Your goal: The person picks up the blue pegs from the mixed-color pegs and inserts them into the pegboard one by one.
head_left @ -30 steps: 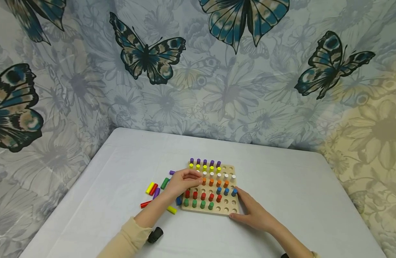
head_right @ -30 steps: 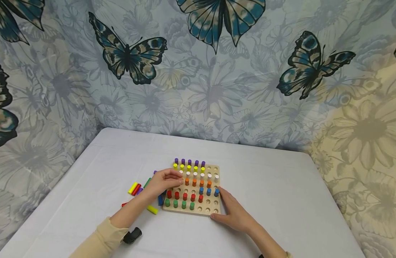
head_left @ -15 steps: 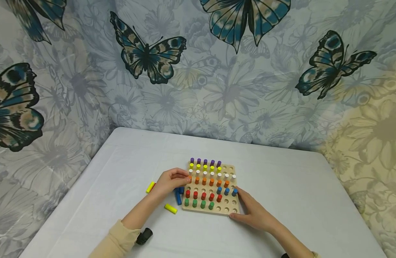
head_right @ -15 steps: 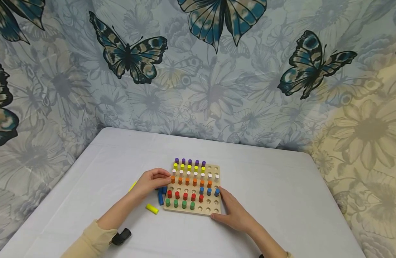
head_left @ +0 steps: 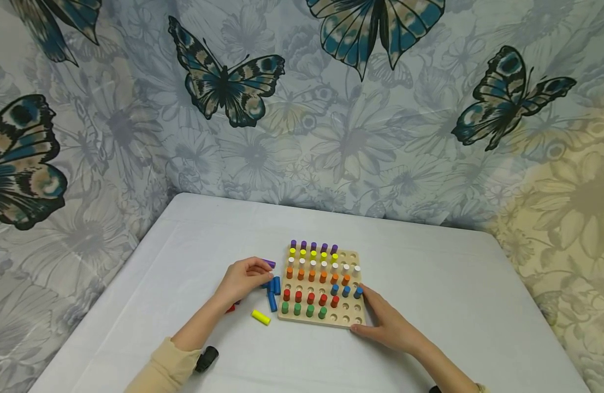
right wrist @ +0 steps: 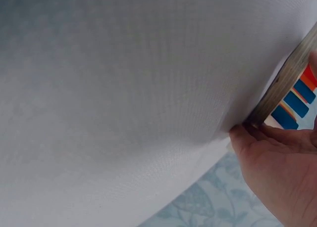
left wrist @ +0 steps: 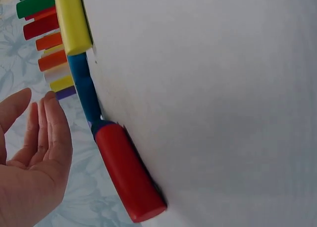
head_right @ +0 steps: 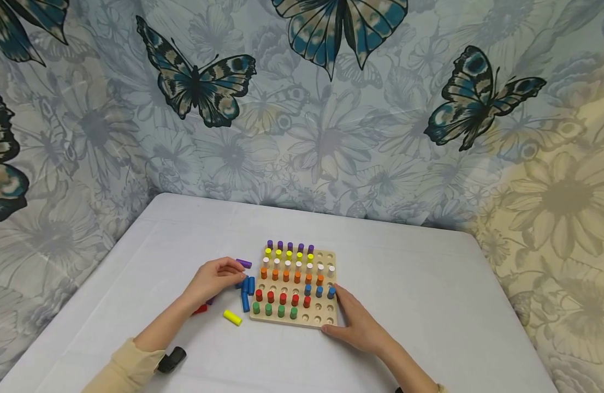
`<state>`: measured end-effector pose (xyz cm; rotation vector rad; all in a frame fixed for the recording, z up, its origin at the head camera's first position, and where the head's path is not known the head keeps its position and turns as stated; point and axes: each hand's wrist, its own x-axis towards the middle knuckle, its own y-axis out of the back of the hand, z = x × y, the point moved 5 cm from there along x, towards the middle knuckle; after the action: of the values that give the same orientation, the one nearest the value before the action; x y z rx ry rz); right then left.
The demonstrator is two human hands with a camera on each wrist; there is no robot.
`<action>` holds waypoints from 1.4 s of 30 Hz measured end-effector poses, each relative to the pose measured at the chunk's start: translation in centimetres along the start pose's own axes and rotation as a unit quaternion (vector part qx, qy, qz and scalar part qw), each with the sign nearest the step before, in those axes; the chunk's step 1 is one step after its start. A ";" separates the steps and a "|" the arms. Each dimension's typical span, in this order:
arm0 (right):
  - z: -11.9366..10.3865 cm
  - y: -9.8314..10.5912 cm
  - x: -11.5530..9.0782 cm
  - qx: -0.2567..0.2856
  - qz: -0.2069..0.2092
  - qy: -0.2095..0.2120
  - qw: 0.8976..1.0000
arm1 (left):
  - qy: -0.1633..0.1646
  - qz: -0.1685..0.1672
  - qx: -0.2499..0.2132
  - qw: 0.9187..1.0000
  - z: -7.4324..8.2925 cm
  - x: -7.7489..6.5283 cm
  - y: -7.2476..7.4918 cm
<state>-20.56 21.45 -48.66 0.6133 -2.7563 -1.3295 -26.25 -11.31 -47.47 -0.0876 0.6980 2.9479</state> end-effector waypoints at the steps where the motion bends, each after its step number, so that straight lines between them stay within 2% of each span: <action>1: 0.0 0.0 0.0 0.000 0.000 0.000 1.000 | -0.005 0.003 0.011 1.000 0.0 0.0 0.1; 7: 0.1 0.0 0.1 0.003 -0.001 -0.006 1.000 | -0.052 0.023 0.085 0.995 0.5 0.1 0.7; 12: 0.2 0.0 0.1 0.004 -0.002 -0.004 1.000 | -0.063 0.022 0.144 0.987 0.9 0.3 0.6; 21: 0.2 0.0 0.0 0.004 -0.001 -0.004 1.000 | -0.093 0.023 0.233 0.968 1.2 0.6 -0.1; 30: 0.0 0.0 0.0 0.010 -0.002 -0.007 1.000 | -0.081 0.000 0.278 0.957 1.6 0.8 -0.6; 37: 0.0 0.0 0.0 0.010 -0.003 -0.014 1.000 | -0.054 -0.027 0.286 0.956 1.8 1.0 -0.9; 42: 0.1 0.0 -0.1 0.007 -0.001 -0.010 1.000 | -0.050 -0.038 0.293 0.954 2.0 1.1 -1.0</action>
<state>-20.50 21.55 -48.73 0.6075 -2.7837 -1.3242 -27.25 -9.38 -46.19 0.0847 1.4708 2.5240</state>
